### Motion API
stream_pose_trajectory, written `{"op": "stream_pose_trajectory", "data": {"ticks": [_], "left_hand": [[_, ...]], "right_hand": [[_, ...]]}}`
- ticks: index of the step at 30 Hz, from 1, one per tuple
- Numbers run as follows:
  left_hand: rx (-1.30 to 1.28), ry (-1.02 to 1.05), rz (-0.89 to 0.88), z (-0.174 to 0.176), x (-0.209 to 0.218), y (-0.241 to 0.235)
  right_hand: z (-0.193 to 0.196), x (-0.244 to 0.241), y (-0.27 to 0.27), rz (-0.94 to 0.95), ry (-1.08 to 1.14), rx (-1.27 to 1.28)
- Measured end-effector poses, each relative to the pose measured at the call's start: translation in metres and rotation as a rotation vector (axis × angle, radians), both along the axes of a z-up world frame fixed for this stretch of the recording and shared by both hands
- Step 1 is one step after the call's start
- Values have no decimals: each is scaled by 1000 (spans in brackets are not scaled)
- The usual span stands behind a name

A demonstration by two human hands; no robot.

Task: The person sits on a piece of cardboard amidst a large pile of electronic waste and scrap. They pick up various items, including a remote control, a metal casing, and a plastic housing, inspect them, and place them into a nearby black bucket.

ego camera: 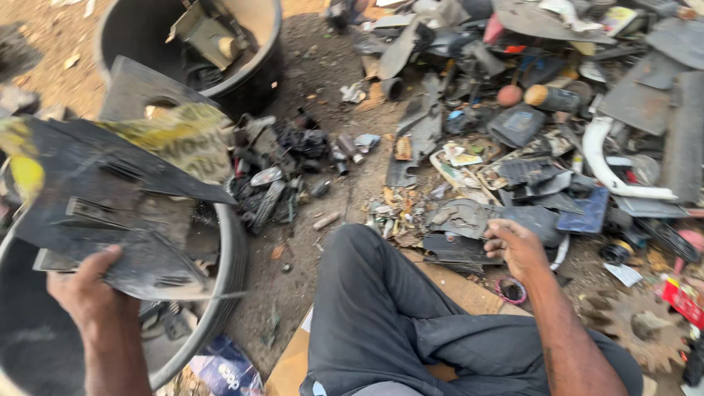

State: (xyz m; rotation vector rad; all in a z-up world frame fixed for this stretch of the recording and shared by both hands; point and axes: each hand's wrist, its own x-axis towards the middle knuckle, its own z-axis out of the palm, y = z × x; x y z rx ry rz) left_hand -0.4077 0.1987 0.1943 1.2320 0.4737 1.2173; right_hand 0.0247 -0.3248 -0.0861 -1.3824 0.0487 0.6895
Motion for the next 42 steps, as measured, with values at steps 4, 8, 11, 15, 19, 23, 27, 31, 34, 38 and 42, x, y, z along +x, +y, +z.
{"op": "stream_pose_trajectory", "data": {"ticks": [4, 8, 11, 15, 19, 23, 27, 31, 34, 38, 42], "left_hand": [[567, 495, 468, -6, -86, 51], [1316, 1266, 841, -46, -114, 77], [954, 1991, 350, -90, -97, 68], [404, 2031, -143, -134, -97, 60], [334, 1888, -372, -163, -111, 75], [152, 1770, 174, -169, -133, 118], [-75, 1503, 555, -187, -155, 179], [-173, 1284, 611, -228, -153, 208], [-307, 1212, 446, -240, -160, 209], [-105, 1014, 375, -193, -159, 192], [641, 1405, 938, -106, -121, 141]], "right_hand": [[-12, 1, 0, 14, -2, -72], [-15, 1, -1, 24, -22, -218], [-5, -7, -3, 42, -46, -288], [11, -17, 2, 51, -65, -322], [22, -25, 5, 64, -97, -373], [24, -28, 12, 91, -123, -403], [27, -28, 11, 89, -136, -423], [24, -29, 13, 80, -174, -433], [22, -31, 0, 58, -174, -448], [15, -24, -5, 59, -175, -402], [8, -21, -2, 72, -173, -383]]}}
